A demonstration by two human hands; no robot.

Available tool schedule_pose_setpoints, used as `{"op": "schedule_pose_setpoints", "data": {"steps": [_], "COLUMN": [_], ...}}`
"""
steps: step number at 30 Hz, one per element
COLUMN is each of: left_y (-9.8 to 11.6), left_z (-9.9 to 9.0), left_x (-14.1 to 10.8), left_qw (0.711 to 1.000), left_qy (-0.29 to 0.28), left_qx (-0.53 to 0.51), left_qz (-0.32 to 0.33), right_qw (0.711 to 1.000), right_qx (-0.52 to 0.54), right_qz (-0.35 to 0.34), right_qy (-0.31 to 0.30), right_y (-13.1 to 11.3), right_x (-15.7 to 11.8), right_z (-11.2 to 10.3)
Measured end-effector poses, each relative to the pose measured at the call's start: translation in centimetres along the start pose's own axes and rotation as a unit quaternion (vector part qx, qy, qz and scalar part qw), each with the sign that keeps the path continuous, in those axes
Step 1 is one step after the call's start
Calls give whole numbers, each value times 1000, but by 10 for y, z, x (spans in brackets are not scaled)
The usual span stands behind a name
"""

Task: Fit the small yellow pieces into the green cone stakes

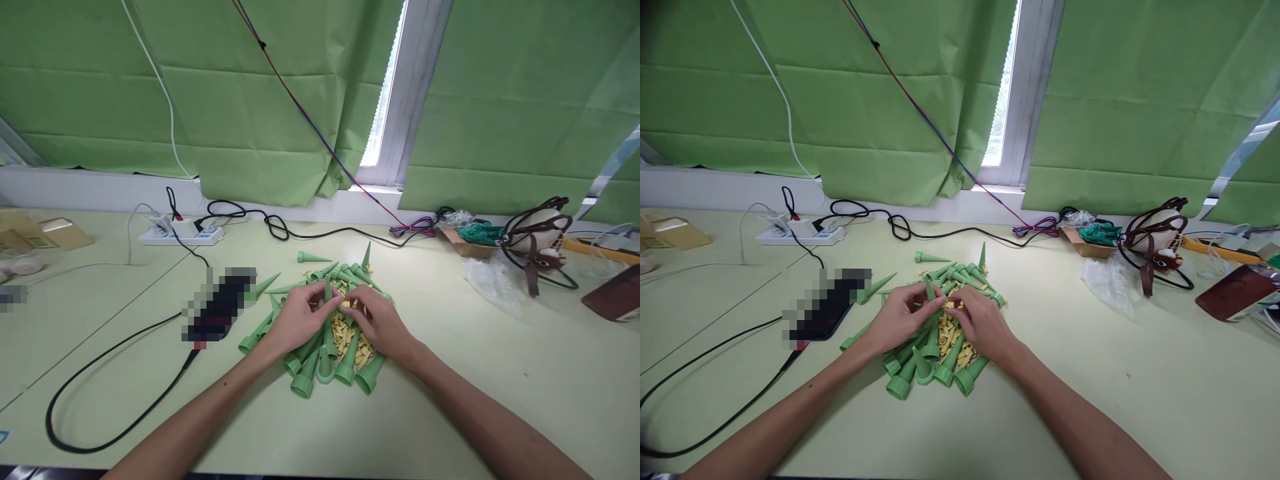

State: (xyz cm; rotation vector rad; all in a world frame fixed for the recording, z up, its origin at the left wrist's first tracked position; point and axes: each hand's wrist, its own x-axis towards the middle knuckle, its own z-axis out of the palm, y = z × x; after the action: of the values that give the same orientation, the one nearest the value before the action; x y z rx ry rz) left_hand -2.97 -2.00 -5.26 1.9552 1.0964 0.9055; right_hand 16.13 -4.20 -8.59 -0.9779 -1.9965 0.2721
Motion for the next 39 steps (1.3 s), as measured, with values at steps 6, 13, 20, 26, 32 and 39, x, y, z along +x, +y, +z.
{"op": "schedule_pose_setpoints", "data": {"steps": [6,13,20,26,32,39], "left_y": [1,2,-1,-1,2,1], "left_z": [0,-1,0,0,-1,-1], "left_x": [0,-1,1,0,0,0], "left_qw": [1000,1000,1000,1000,1000,1000], "left_qy": [-9,-5,5,-2,-6,0], "left_qx": [6,15,14,11,15,11], "left_qz": [-1,3,2,1,3,3], "right_qw": [1000,1000,1000,1000,1000,1000], "right_qx": [-7,-12,0,-5,-8,-2], "right_qz": [0,13,-2,-13,-6,5], "right_qy": [-3,-2,6,5,-1,5], "right_y": [1,0,1,1,1,1], "right_x": [0,1,1,0,0,0], "right_z": [0,1,1,0,-1,1]}}
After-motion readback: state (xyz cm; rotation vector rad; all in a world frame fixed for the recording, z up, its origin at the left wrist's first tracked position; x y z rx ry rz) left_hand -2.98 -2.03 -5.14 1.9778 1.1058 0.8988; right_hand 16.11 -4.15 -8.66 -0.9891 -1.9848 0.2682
